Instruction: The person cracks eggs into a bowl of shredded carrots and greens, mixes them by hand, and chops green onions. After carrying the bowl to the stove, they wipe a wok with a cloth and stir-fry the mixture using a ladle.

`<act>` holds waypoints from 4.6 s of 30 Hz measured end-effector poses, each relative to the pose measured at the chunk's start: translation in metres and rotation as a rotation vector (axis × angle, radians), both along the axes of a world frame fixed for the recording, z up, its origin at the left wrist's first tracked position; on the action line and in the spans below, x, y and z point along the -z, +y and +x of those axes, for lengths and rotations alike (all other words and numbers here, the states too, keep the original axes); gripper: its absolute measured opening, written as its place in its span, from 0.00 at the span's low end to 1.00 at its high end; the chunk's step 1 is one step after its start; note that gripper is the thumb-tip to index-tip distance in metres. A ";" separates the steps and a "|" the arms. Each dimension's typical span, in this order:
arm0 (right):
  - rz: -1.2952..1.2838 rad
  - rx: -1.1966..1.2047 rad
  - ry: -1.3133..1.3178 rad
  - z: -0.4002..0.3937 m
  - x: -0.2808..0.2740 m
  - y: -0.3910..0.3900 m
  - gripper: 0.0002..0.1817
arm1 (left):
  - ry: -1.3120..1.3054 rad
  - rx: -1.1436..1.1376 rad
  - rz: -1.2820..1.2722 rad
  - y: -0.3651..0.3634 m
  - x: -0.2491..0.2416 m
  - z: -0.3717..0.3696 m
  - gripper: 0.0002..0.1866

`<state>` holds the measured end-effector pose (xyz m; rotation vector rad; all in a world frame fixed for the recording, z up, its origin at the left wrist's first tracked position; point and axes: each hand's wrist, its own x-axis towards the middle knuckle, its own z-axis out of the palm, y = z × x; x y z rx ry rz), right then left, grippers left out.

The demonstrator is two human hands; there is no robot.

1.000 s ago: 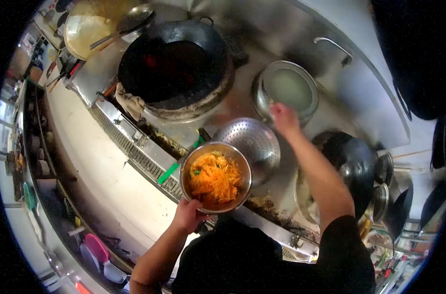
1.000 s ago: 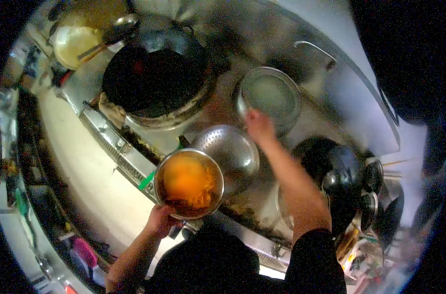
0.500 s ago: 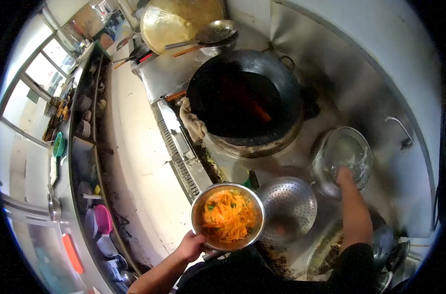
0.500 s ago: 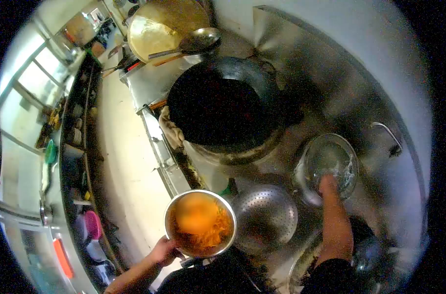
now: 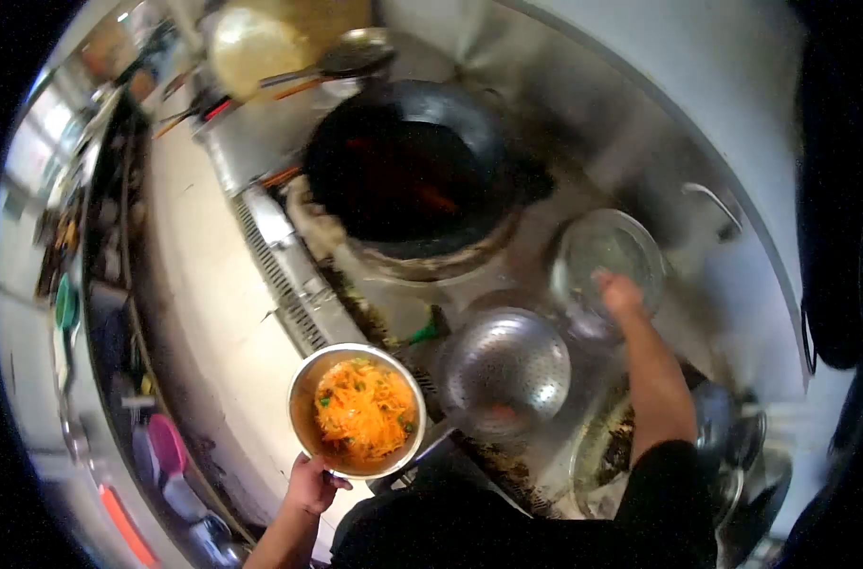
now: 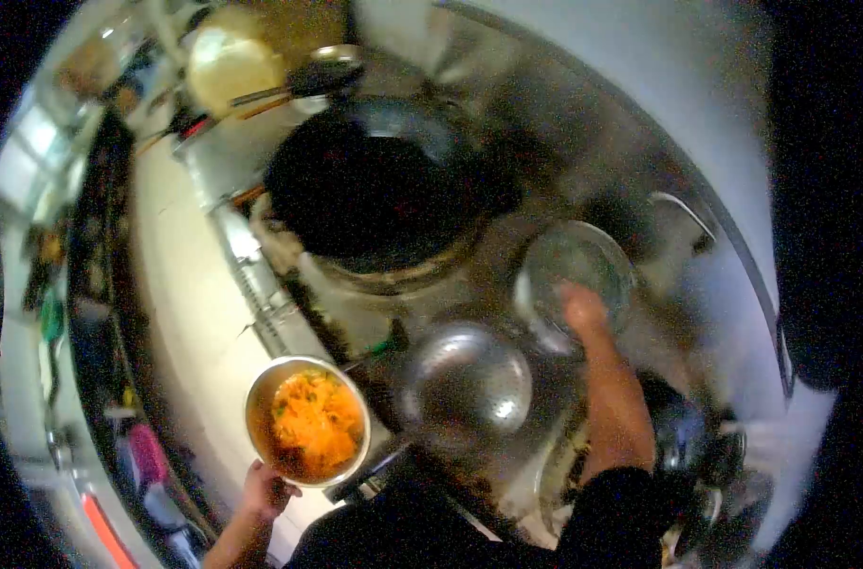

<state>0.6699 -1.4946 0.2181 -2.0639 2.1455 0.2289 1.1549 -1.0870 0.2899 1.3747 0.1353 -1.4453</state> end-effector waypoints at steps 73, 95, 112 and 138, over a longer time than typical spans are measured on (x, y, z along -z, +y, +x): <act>-0.244 1.133 -1.969 -0.150 0.004 0.787 0.28 | -0.464 1.399 -0.319 0.257 0.155 -0.210 0.19; -0.252 0.737 -0.403 -0.167 -0.124 0.719 0.32 | -0.417 0.880 -0.362 0.096 0.059 -0.490 0.08; -0.187 0.856 -0.415 -0.177 -0.135 0.767 0.34 | -0.748 1.060 -0.918 0.116 0.041 -0.449 0.08; -0.297 0.974 -0.468 -0.156 -0.052 0.857 0.39 | -1.296 0.904 -1.656 0.173 0.066 -0.436 0.21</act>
